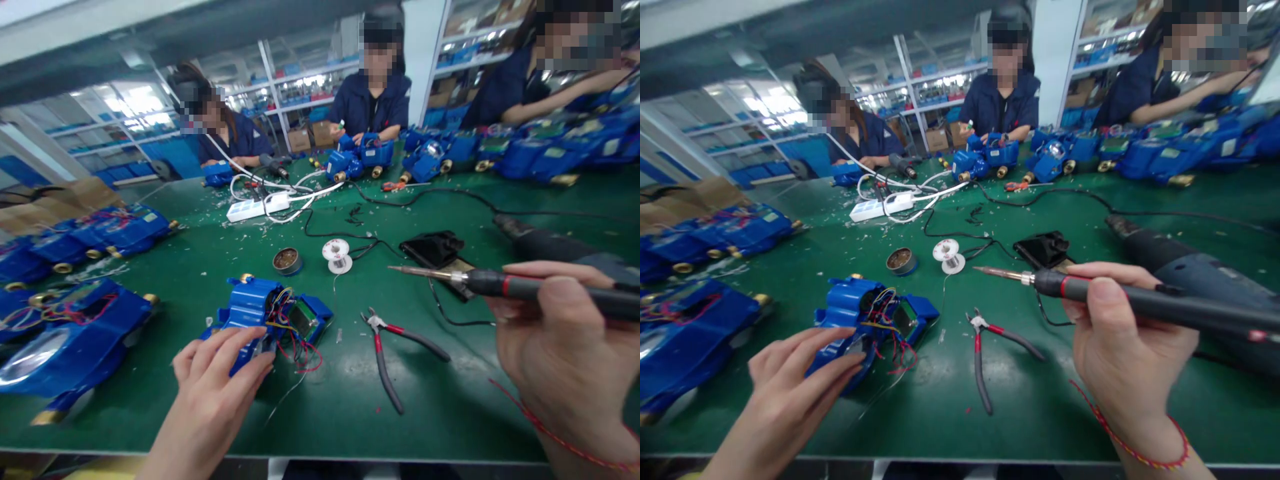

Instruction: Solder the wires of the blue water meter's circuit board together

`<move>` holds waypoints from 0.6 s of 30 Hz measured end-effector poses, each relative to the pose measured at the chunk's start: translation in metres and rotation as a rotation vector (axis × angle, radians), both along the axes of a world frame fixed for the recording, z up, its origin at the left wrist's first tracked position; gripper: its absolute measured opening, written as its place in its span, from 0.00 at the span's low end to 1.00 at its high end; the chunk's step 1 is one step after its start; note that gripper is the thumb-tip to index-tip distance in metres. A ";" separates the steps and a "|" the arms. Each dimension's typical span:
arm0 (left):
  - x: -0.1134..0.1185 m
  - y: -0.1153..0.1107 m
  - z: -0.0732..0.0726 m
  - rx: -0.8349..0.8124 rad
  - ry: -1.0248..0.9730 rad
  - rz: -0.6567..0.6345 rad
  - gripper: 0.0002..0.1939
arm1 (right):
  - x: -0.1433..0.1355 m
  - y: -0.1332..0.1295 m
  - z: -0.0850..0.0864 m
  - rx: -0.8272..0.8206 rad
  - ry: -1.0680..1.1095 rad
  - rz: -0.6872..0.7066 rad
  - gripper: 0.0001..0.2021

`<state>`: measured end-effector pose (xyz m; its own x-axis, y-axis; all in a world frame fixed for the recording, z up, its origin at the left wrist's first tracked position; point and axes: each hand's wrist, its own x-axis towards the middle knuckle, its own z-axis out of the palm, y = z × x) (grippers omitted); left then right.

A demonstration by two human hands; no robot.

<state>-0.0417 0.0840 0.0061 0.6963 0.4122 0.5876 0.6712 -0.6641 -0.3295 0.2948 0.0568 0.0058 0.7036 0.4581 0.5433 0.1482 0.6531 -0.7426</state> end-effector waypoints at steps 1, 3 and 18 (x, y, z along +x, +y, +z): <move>-0.002 0.003 0.000 0.015 -0.004 0.000 0.09 | 0.007 0.003 0.001 0.002 -0.015 0.015 0.03; -0.010 0.009 -0.002 0.005 -0.113 0.063 0.10 | 0.019 0.011 0.007 0.004 -0.046 0.033 0.04; -0.031 0.021 -0.012 -0.820 -0.211 0.603 0.44 | 0.012 0.097 0.037 -0.170 -0.148 0.194 0.12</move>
<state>-0.0723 0.1053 -0.0057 0.1578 0.9859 0.0559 0.9579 -0.1665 0.2340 0.3064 0.1536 0.0426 0.5127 0.6698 0.5371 0.1473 0.5477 -0.8236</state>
